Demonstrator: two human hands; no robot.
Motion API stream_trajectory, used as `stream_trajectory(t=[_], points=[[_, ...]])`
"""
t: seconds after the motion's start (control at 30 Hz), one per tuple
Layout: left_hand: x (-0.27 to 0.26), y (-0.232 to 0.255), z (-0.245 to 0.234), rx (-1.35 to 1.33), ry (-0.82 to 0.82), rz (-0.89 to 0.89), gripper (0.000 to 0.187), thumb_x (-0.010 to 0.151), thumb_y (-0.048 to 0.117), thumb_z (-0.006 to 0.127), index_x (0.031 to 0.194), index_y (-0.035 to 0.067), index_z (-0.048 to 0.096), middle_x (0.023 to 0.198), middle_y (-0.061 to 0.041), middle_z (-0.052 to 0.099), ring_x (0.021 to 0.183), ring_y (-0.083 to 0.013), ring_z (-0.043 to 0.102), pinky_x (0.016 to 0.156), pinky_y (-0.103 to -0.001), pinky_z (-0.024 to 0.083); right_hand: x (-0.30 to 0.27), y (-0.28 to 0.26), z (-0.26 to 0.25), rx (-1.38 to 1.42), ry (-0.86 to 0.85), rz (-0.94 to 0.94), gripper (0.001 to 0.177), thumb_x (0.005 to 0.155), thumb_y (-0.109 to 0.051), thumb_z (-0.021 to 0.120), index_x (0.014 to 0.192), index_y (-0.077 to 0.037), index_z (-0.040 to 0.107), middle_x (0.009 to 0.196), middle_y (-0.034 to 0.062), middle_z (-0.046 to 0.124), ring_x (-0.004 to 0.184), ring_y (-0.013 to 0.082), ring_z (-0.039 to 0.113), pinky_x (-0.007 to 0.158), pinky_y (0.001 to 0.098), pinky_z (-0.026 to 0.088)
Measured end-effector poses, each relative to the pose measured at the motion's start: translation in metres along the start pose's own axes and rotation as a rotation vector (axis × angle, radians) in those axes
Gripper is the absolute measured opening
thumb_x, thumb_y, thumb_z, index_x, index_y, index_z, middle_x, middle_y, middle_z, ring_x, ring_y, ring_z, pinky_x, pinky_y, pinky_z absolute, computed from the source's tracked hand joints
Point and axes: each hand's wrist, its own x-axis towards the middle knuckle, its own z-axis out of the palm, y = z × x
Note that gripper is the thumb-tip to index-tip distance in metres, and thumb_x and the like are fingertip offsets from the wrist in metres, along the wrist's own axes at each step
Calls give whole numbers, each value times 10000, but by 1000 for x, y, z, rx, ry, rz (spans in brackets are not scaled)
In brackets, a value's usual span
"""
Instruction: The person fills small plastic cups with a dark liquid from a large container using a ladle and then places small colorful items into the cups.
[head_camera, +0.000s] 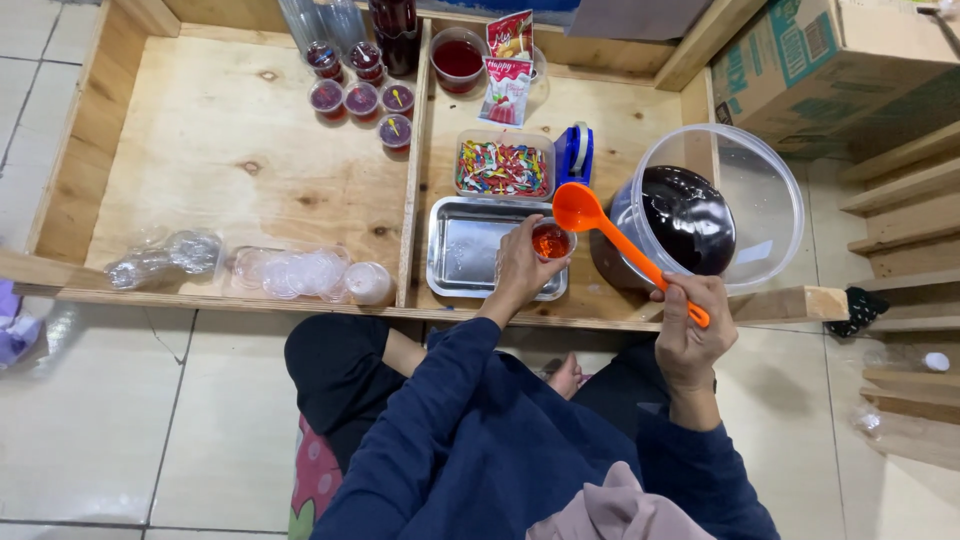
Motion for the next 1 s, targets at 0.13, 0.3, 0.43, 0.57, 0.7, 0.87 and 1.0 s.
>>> stream_trajectory(t=[0.13,0.3,0.43,0.57,0.7,0.87,1.0], points=[[-2,5,-3,-13,9,22,910,709,393,889,1457,117,450,1275,-189,599,1281,-460,530,1010,-587,444,5,-6,-5,1,-44,-59,160,1032,-9,660,977,119,740,770,177,626,632,283,674,613,363,527],[-4,15,-11,-57,-17,13,889,729,394,871,1461,114,451,1297,-184,593,1303,-448,518,1024,-581,433,2,-4,-12,-6,-98,-140,180,986,-73,704,961,93,768,762,152,643,659,300,664,614,374,531],[-5,18,-12,-47,-11,14,889,733,402,869,1467,121,452,1302,-171,590,1308,-434,516,1027,-575,432,-7,0,-13,-26,-101,-244,156,938,-63,741,959,87,779,741,163,685,690,315,626,654,376,540],[-4,16,-11,-40,-13,9,898,722,393,876,1461,128,441,1292,-166,583,1299,-446,511,1021,-589,436,-13,0,-9,-27,-114,-314,129,924,-62,750,941,60,792,744,150,707,685,308,596,679,383,543],[7,-6,8,1,-6,2,928,696,416,896,1457,156,433,1284,-158,581,1287,-445,516,1011,-596,447,-20,10,-5,-20,-74,-238,156,949,-71,730,947,75,786,733,131,715,687,276,622,662,371,554],[3,-4,5,3,-5,-12,925,696,449,880,1460,164,442,1278,-149,583,1283,-438,522,1017,-577,447,-23,26,-16,10,128,75,239,1120,-69,550,1058,128,671,715,177,638,672,241,639,663,353,538],[1,0,3,87,48,87,823,713,423,859,1382,125,485,1278,-127,640,1182,-329,568,1005,-453,395,-6,31,-34,-110,266,360,255,1183,-168,476,1202,54,601,888,148,613,793,242,644,785,338,606]])
